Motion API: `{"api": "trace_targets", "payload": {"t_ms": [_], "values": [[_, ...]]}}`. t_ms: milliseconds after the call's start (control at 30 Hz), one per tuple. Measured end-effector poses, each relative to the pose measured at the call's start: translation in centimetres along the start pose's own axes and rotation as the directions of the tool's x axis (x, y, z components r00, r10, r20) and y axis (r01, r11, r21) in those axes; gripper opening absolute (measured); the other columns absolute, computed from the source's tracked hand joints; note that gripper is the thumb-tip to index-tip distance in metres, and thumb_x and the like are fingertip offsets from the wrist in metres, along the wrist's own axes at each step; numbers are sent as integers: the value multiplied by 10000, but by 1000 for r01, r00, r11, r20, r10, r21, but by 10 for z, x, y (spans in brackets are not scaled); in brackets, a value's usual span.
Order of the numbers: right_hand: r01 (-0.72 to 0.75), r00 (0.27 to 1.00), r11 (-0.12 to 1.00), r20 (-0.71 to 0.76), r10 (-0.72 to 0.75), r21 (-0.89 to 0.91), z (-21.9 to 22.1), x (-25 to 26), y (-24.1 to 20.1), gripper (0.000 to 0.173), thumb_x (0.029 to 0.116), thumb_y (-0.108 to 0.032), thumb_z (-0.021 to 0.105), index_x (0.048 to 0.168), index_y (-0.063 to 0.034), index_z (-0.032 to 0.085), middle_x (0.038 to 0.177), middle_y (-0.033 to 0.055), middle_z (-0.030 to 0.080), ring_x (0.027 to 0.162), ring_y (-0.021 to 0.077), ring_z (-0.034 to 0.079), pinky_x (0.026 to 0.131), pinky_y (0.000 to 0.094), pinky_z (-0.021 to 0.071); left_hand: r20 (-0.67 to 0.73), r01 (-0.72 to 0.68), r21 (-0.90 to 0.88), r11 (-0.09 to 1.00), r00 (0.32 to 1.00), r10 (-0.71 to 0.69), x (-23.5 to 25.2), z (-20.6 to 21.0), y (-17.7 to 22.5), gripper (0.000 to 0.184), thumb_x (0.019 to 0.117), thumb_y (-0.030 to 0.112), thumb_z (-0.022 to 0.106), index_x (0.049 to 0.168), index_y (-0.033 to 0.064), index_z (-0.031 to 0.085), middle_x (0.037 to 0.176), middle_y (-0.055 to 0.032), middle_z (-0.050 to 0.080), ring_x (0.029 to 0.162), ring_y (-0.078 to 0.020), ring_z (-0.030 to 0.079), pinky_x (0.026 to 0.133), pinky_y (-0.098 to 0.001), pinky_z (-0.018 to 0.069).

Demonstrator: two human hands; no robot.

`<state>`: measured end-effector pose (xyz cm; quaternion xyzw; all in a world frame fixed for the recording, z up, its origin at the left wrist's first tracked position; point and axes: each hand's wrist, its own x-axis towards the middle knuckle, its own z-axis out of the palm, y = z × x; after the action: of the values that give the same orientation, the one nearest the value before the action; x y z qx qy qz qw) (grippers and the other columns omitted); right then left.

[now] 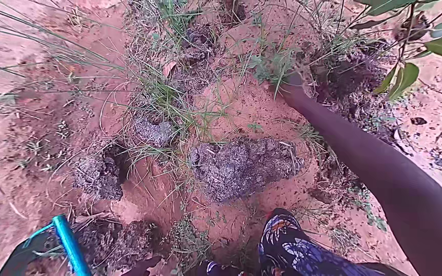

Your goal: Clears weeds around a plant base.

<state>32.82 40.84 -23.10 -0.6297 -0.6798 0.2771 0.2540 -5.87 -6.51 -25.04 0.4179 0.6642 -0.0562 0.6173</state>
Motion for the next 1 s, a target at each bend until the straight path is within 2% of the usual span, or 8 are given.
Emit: {"api": "trace_targets", "payload": {"t_ms": [67,133,333,633,700,800,867,1000], "values": [[-31,1000,950,-2,31,-311,22,17,-13,517,960,-268,684,1290,116,582,1300,328,610,1228,466,604,1009,610,474,-2,-4,12,1000,1000,4,-1,0,1,485,1069,184,550,1485,-54,474,1469,-298,520,1313,-454,562,1134,-560,416],[-102,992,918,29,122,-382,36,24,-27,486,1033,-250,568,1364,101,505,1335,314,584,1237,455,602,979,593,493,-10,-13,31,999,1000,13,-3,2,0,483,1068,186,550,1484,-50,478,1471,-296,521,1316,-457,560,1136,-562,415],[-149,984,956,59,169,-254,39,14,-53,409,981,-181,622,1263,112,579,1287,317,606,1222,454,601,959,623,485,-14,-15,54,998,1000,16,-11,9,-13,484,1070,200,551,1479,-50,485,1464,-307,520,1322,-472,548,1135,-573,411],[-193,979,945,15,204,-265,34,42,-68,450,971,-127,615,1331,126,520,1388,324,544,1283,457,570,996,624,472,-17,-48,69,996,999,49,-14,12,-25,480,1063,190,558,1473,-53,495,1442,-307,543,1297,-473,568,1121,-576,423],[-148,989,984,-12,147,-101,34,55,-60,500,973,-126,612,1377,140,488,1387,329,552,1285,439,572,1041,599,457,-22,-55,67,996,998,56,-17,11,-25,480,1064,192,557,1475,-49,495,1447,-299,543,1298,-469,568,1126,-567,419],[-148,985,914,-23,169,377,42,76,-42,431,987,-135,626,1360,37,495,1072,171,606,778,212,605,690,394,543,-34,-45,52,998,998,47,-22,12,-24,469,1072,200,544,1471,-43,502,1450,-293,543,1298,-466,571,1126,-573,419],[-241,970,851,83,229,466,40,71,-46,182,1053,-240,547,1109,-69,575,759,4,559,488,66,435,458,239,394,-29,-31,50,998,999,33,-24,13,-25,461,1081,199,523,1471,-47,499,1452,-296,540,1301,-468,568,1130,-574,413],[-313,936,837,298,190,448,28,53,-55,384,1123,-365,362,1059,-85,616,719,-19,583,502,64,438,484,242,379,-14,-22,53,998,1000,23,-25,17,-28,455,1089,213,506,1474,-29,506,1440,-293,551,1295,-455,576,1130,-575,409]]}}
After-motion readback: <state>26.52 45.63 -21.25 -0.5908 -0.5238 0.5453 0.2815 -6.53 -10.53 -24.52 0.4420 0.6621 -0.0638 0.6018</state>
